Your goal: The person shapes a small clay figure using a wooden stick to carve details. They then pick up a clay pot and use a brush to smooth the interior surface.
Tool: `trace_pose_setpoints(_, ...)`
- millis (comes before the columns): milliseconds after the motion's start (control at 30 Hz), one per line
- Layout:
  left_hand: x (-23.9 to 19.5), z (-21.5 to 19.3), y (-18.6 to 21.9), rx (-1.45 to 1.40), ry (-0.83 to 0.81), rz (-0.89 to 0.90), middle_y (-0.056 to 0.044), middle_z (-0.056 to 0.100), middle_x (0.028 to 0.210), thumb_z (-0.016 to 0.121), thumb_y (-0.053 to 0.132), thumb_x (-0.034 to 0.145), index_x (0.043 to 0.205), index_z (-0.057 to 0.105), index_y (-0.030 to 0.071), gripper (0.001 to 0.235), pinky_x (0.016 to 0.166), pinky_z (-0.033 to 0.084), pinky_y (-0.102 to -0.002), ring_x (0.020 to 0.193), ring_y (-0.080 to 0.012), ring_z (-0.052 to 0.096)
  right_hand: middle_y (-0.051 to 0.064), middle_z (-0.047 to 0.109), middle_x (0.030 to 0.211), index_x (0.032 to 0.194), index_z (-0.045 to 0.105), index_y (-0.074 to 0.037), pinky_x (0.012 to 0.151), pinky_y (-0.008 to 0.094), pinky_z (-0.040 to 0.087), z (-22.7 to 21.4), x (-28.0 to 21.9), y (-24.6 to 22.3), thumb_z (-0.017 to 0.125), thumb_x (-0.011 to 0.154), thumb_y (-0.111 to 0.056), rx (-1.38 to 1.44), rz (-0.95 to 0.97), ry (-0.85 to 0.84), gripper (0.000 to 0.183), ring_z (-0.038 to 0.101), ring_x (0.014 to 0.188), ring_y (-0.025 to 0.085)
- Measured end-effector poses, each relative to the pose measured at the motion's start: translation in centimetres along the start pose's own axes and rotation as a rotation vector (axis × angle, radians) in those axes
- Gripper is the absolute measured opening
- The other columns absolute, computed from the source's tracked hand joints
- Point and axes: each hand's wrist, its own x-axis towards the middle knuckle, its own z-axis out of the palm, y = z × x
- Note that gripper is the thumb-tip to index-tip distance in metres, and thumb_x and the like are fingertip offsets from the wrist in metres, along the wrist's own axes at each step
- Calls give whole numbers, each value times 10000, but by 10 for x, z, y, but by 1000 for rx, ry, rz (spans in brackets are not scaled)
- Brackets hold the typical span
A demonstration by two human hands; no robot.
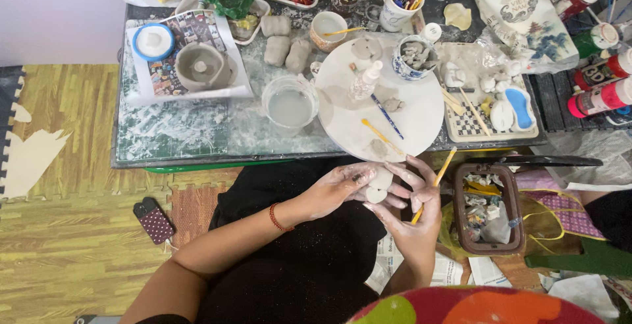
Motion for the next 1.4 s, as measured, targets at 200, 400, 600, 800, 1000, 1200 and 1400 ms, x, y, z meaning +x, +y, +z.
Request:
trace_pose_setpoints(200, -3, 7, 12, 24, -54, 37, -101, 617, 1370, 456, 287, 1112, 1495, 429, -21, 493, 1045, 544, -356, 1245, -171, 618, 268, 589, 1312, 1046, 306, -112, 1131, 468, 502, 9, -8, 9, 869, 691, 85, -90, -66, 164, 694, 577, 1341, 360)
trace_pose_setpoints(400, -10, 25, 23, 198, -55, 132, -107, 700, 1298, 595, 82, 1061, 1428, 491, -28, 397, 1096, 517, -318, 1212, -158, 655, 280, 493, 1380, 1102, 304, -119, 953, 416, 637, 9, -9, 12, 848, 773, 76, 146, 72, 214, 665, 571, 1346, 365)
trace_pose_setpoints(600, -13, 21, 29, 439, -64, 111, -106, 721, 1202, 645, 41, 1008, 1383, 524, -34, 400, 1037, 532, -283, 1129, -133, 672, 347, 570, 1354, 1110, 366, -70, 1014, 480, 622, -7, -14, 15, 607, 941, 43, 541, 152, 130, 315, 636, 1301, 425)
trace_pose_setpoints(800, -9, 15, 15, 251, 57, 102, -123, 731, 1090, 635, 40, 1029, 1184, 527, -10, 195, 921, 580, -279, 1052, -131, 696, 398, 600, 1340, 1064, 305, -93, 1048, 453, 572, -4, -21, 28, 594, 984, 100, 398, 154, 199, 357, 659, 1254, 429)
trace_pose_setpoints(1000, -8, 16, 12, 59, 84, 147, -136, 709, 1086, 615, 39, 1052, 1186, 560, -51, 171, 878, 636, -338, 1048, -204, 723, 374, 626, 1284, 1058, 302, -98, 989, 424, 613, 2, -20, 35, 703, 944, 67, 398, 147, 276, 448, 684, 1219, 414)
trace_pose_setpoints(1200, -13, 18, 19, -46, 71, 115, -144, 705, 1093, 603, 86, 1055, 1189, 568, -70, 208, 837, 646, -355, 1046, -295, 752, 343, 645, 1280, 1098, 311, -101, 1017, 440, 607, 4, -19, 37, 766, 915, 25, 483, 94, 259, 506, 690, 1222, 398)
trace_pose_setpoints(1400, -16, 24, 24, 97, 76, 163, -159, 717, 1153, 634, 51, 1012, 1277, 546, -63, 301, 882, 643, -320, 1070, -209, 728, 283, 636, 1332, 1104, 345, -107, 1016, 472, 599, 0, -20, 45, 852, 827, 25, 602, 72, 219, 593, 679, 1226, 377)
